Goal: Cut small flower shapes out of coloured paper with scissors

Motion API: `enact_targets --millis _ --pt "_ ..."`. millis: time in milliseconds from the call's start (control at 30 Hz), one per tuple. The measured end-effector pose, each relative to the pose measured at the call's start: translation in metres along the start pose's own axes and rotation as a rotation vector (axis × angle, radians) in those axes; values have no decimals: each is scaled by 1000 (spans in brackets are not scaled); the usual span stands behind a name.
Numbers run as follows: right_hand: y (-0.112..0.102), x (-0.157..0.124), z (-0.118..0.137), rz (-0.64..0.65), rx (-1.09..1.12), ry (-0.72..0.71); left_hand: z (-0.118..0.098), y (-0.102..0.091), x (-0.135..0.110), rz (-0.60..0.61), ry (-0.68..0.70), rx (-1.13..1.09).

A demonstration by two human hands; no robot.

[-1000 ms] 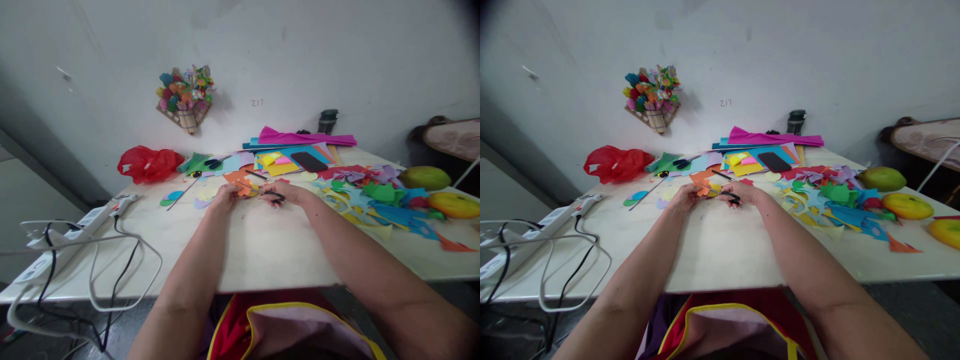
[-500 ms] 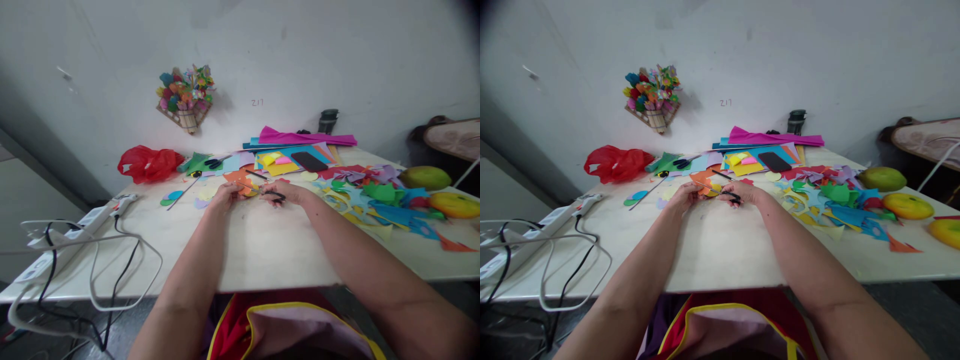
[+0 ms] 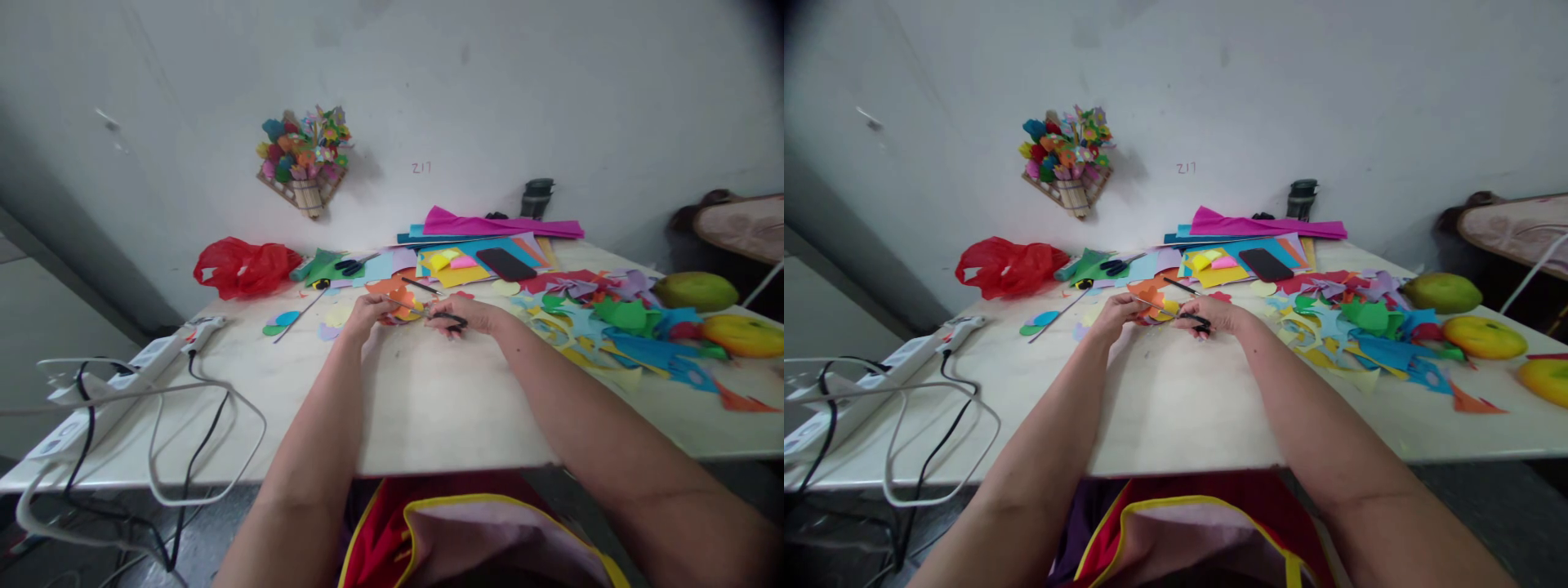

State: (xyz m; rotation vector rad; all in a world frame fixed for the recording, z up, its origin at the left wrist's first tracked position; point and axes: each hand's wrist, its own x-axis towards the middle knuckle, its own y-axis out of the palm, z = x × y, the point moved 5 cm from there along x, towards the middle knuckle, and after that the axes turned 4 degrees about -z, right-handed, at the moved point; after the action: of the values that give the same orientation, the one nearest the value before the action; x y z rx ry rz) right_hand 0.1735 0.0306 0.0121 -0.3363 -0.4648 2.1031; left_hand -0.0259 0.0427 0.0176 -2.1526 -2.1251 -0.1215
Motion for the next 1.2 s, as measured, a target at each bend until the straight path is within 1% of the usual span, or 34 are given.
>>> enact_targets --millis 200,300,567,700,900,1067,1200 --pt "0 -1 0 -7 14 24 -2 -1 -4 -8 -27 33" --pt "-1 -1 -1 2 17 27 -4 0 -7 -11 -16 7" --pt "-2 4 -9 33 23 27 5 1 -7 47 -99 -104" --pt "-1 3 -8 53 25 27 11 1 -5 77 -129 -167" --pt "2 1 -4 80 38 28 17 0 -1 61 -165 -194" --pt "2 -5 4 69 15 42 18 0 -3 61 -188 -209" --pt "2 -7 5 71 3 54 16 0 -6 75 -194 -206"
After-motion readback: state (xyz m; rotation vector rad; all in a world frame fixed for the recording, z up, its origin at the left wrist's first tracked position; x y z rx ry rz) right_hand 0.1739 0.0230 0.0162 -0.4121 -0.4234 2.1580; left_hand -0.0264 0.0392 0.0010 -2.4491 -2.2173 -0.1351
